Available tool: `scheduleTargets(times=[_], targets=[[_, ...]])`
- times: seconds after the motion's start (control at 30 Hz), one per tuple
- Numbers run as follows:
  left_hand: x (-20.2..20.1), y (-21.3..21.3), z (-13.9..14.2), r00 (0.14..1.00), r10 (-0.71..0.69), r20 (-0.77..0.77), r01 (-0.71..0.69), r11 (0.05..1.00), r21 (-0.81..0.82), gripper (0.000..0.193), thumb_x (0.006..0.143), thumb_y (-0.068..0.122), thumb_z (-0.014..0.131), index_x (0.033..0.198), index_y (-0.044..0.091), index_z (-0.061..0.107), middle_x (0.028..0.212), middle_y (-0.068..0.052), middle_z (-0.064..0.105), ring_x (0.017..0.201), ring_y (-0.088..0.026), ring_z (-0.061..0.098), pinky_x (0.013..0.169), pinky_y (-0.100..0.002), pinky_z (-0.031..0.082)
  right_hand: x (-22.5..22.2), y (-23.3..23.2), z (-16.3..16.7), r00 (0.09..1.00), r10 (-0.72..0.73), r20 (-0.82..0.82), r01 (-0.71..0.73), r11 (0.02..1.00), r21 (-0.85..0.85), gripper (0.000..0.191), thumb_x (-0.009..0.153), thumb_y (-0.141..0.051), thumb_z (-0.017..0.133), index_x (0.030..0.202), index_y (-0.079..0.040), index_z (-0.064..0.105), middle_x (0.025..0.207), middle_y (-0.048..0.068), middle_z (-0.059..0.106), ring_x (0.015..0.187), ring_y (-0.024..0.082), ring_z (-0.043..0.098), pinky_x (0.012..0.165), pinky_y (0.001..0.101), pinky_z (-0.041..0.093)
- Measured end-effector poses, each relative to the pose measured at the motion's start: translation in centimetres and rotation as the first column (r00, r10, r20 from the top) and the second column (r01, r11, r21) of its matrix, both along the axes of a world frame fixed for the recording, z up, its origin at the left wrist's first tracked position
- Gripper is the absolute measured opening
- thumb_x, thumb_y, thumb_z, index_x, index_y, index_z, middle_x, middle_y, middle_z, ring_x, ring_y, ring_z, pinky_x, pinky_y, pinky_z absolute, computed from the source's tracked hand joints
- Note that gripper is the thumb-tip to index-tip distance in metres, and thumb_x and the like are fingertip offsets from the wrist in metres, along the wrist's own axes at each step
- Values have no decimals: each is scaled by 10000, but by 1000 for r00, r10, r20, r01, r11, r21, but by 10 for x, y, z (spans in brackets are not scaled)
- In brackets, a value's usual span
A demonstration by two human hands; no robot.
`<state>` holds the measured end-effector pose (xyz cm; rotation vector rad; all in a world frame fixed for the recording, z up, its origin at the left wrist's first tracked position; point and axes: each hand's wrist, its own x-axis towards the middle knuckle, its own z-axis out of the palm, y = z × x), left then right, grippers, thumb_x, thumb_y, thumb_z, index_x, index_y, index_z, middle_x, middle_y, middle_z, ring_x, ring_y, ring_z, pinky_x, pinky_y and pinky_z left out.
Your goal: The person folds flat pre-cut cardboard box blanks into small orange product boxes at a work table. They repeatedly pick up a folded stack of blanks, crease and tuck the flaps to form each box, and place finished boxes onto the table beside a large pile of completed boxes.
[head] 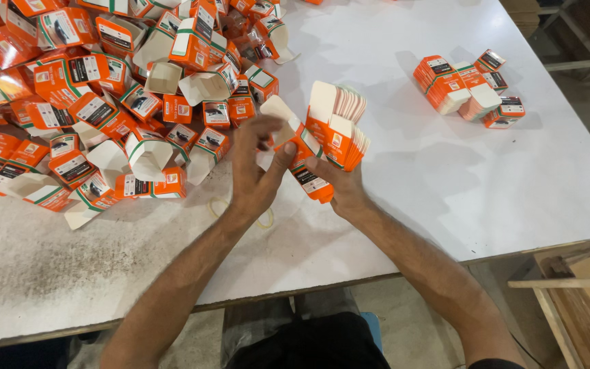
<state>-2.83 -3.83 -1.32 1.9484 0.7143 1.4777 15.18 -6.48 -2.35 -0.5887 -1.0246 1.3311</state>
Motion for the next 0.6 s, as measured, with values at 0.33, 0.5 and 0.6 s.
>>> scheduleTargets(times=[0.33,0.5,0.6], targets=[[7,10,-8,745,-50,665,474,741,-476,165,968,25,577,1121,81,547,1095,-48,601,1048,-130,583,921,-314,504,-7,-15,0,781,-455,429,159,808,567,614,898,-90,824,1403,20,492,1304,96,648,1180,174,671,1017,346,586],[7,-2,15,822,-171,543,377,878,-295,163,1036,42,543,1199,56,544,1303,-146,652,1242,-193,642,1103,-363,547,-8,-8,-3,998,-50,47,45,994,104,607,878,-156,800,1392,-10,511,1244,133,665,1082,240,685,910,406,601],[10,-4,13,875,-210,436,337,911,-238,143,1078,85,560,1189,-1,587,1406,-190,621,1243,-204,635,1068,-361,546,-4,-4,-7,988,59,-140,-69,995,-68,585,886,-222,773,1374,-22,519,1216,130,664,1038,238,704,839,416,628]])
